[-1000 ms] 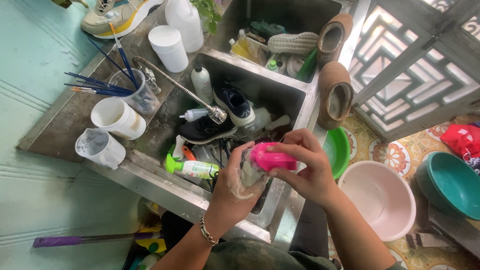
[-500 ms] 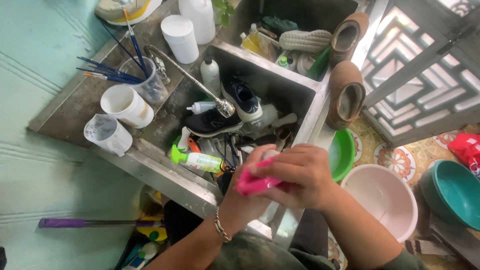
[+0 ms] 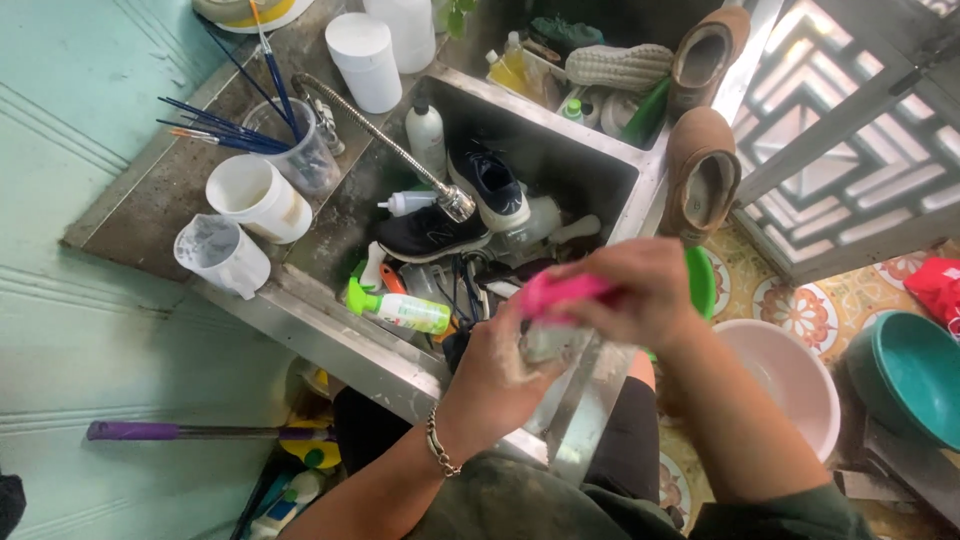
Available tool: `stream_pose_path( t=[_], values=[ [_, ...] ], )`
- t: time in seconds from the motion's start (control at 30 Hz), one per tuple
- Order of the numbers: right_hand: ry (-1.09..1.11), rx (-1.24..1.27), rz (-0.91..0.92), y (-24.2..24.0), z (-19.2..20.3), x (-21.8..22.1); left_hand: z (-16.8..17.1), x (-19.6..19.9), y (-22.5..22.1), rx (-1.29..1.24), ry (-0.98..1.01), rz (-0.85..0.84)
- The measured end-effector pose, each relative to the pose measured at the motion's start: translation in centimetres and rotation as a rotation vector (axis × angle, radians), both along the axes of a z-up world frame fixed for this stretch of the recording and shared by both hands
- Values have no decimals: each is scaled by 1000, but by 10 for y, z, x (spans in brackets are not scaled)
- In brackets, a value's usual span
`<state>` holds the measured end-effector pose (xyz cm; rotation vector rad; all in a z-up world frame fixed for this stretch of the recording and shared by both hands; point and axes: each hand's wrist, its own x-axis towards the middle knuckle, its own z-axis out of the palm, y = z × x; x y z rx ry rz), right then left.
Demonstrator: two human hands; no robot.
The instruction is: Scrubbing and cleaning a pair of sneakers in a sink using a brush and soap
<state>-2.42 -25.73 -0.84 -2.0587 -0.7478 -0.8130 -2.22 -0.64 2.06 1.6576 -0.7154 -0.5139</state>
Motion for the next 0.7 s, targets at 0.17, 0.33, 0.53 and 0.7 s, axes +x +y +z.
stream_pose_path(
  t=[0.17, 0.33, 0.53, 0.7],
  values=[
    [55, 18, -96, 38, 5, -21, -22, 6, -3, 18, 30, 63],
    [28, 118, -137, 25, -18, -17, -30, 5, 1, -95, 46, 209],
    [-15, 48, -220, 39, -8, -16, -52, 6, -14, -66, -89, 236],
    [-115, 140, -246, -1, -86, -4, -22, 3, -1, 63, -12, 244]
  ],
)
